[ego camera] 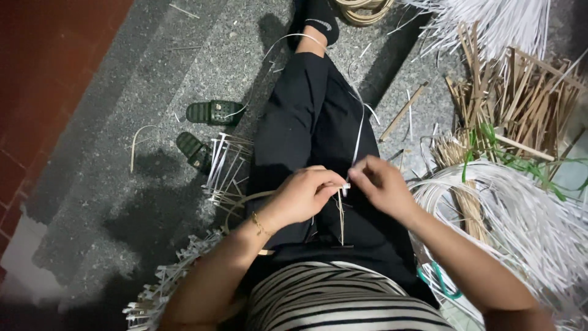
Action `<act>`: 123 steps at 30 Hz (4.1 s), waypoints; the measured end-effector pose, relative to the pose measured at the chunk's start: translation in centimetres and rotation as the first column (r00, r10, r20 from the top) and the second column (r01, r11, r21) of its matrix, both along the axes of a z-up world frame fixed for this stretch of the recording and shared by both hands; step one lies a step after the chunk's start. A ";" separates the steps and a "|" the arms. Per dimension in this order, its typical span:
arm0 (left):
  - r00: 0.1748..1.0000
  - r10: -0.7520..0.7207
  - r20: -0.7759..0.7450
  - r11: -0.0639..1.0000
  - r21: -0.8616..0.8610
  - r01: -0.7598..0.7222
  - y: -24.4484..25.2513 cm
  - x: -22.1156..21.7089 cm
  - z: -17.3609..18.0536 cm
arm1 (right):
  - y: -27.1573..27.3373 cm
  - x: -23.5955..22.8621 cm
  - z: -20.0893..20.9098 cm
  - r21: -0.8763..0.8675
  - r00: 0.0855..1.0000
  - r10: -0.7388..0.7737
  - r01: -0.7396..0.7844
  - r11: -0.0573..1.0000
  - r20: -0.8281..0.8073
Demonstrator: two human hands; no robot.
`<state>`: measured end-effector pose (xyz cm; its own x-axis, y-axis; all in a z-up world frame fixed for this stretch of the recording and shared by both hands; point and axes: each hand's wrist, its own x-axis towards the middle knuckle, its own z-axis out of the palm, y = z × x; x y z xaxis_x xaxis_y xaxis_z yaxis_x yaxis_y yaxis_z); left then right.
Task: Weaving white synthetic strips around a circular bamboo frame to create a basket.
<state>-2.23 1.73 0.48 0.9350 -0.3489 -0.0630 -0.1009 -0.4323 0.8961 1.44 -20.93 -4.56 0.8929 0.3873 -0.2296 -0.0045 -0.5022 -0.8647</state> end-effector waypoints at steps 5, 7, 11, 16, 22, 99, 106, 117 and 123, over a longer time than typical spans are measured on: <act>0.992 0.026 -0.123 1.000 0.013 -0.024 -0.2 0.7 -0.4 | 0.3 -3.5 3.1 0.219 0.923 0.215 -0.293 0.931 0.320; 0.991 0.043 -0.128 0.999 -0.010 -0.045 -0.3 0.7 -0.4 | -0.5 -4.7 2.7 0.153 0.973 0.207 -0.221 0.963 0.098; 0.997 0.081 -0.020 0.996 0.040 -0.080 -0.9 0.4 0.4 | -1.0 -4.1 5.2 -0.091 0.898 0.295 -0.281 0.955 0.326; 0.997 0.012 0.081 0.975 0.218 -0.030 -1.1 -1.0 2.6 | 1.3 3.3 10.0 -0.248 0.699 0.496 -0.433 0.867 0.515; 0.996 0.066 0.064 0.992 -0.108 -0.059 -0.5 -2.0 3.2 | -0.1 5.4 -0.2 0.174 0.697 0.717 -0.703 0.689 -0.025; 0.959 0.006 -0.283 0.960 -0.267 -0.085 3.2 1.4 -6.4 | -39.6 -0.2 -5.9 -0.229 0.897 -0.414 0.375 0.898 -0.157; 0.980 0.184 0.080 0.983 -0.023 -0.183 0.1 -0.1 -0.8 | -23.4 -4.7 -15.3 -0.811 0.943 0.109 0.208 0.547 0.316; 0.940 0.250 0.232 0.964 0.026 -0.263 -0.8 -1.8 0.1 | -0.7 0.3 2.4 -0.081 0.854 -0.011 -0.037 0.996 -0.521; 0.977 0.017 0.211 1.000 0.008 -0.019 0.3 -2.0 1.4 | 3.5 4.0 -1.0 0.299 0.887 0.263 -0.152 0.942 -0.379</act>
